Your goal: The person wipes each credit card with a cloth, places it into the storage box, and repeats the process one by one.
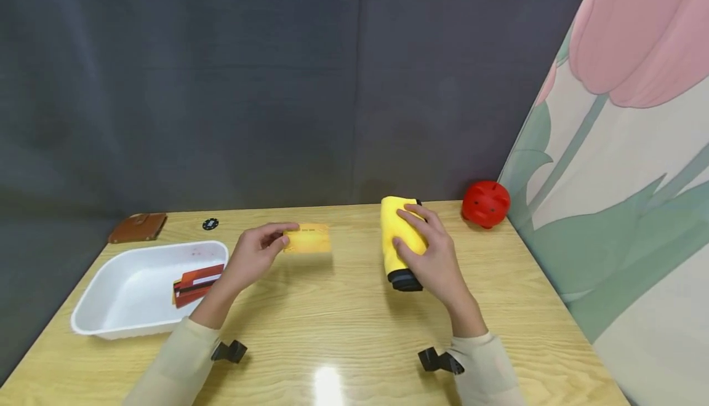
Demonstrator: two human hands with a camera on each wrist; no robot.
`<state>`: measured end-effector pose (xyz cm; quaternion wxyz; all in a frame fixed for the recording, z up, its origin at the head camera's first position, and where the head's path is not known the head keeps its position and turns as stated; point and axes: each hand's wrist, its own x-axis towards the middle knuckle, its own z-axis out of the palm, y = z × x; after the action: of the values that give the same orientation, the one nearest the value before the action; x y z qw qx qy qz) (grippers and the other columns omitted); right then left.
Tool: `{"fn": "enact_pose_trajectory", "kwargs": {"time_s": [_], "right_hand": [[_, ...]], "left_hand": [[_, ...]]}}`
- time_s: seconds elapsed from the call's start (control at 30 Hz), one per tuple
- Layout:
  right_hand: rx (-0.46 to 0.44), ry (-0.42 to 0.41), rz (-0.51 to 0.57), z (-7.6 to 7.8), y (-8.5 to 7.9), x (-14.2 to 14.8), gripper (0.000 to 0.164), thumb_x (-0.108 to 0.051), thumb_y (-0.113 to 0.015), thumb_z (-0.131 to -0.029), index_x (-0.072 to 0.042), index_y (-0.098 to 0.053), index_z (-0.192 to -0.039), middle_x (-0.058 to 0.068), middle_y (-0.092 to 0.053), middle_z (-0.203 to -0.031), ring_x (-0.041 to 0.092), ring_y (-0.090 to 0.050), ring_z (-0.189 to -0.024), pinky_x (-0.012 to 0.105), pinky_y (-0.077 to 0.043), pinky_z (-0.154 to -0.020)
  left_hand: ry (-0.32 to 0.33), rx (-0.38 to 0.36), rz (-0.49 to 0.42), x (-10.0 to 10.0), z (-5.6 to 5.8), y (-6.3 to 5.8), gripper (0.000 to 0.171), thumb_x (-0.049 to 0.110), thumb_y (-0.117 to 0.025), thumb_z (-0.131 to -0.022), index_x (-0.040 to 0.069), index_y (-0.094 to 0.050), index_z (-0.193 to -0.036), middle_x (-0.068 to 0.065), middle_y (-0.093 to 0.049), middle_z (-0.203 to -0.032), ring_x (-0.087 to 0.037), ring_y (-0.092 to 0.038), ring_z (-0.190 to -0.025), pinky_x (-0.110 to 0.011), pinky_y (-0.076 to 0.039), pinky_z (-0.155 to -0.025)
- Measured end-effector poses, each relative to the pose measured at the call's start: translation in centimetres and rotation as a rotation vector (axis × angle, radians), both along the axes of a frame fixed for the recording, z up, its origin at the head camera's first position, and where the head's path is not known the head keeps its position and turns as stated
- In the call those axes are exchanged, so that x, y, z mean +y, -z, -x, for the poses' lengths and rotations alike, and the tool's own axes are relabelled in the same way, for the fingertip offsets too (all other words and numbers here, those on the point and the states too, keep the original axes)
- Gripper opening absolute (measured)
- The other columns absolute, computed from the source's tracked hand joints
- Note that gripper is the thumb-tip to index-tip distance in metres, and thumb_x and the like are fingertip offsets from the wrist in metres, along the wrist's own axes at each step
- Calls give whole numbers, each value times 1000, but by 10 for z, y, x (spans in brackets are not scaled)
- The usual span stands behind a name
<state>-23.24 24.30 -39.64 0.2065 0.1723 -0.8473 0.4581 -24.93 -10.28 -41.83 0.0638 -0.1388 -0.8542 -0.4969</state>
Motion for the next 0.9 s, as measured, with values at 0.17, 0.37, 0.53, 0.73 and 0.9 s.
{"fn": "enact_pose_trajectory", "kwargs": {"time_s": [0.17, 0.37, 0.53, 0.73, 0.9], "right_hand": [[-2, -30, 1, -1, 5, -7, 46, -5, -77, -90, -11, -69, -135, 9, -58, -146, 29, -52, -134, 1, -38, -96], [14, -76, 19, -1, 9, -19, 47, -1, -77, -88, -10, -69, -134, 9, -58, -146, 28, -52, -133, 1, -39, -98], [60, -102, 26, -2, 13, -30, 48, 1, -78, -87, -10, -70, -133, 9, -59, -145, 27, -52, -132, 2, -39, -100], [62, -135, 23, -6, 18, -41, 50, 1, -79, -86, -12, -70, -133, 7, -59, -145, 24, -56, -129, 4, -43, -97], [35, -179, -10, -10, 23, -51, 50, 0, -79, -87, -12, -69, -134, 6, -57, -147, 23, -57, -127, 11, -48, -86]], "left_hand": [[-13, -8, -29, -3, -4, 4, 32, 10, -59, -104, 21, -71, -133, -6, -70, -118, -19, -59, -90, -25, -49, -70], [-15, -19, -74, 0, -7, 10, 32, 8, -65, -101, 16, -73, -130, -9, -74, -114, -18, -66, -92, -22, -54, -73], [-11, -44, -156, 7, -8, 12, 30, 10, -70, -98, 17, -75, -127, -9, -76, -111, -17, -70, -97, -20, -57, -80], [-4, -51, -210, 14, -9, 16, 28, 9, -73, -96, 15, -75, -124, -10, -77, -108, -18, -72, -93, -19, -57, -79], [6, -73, -231, 20, -12, 18, 28, 10, -73, -96, 15, -75, -124, -10, -77, -110, -17, -72, -95, -19, -57, -81]]}}
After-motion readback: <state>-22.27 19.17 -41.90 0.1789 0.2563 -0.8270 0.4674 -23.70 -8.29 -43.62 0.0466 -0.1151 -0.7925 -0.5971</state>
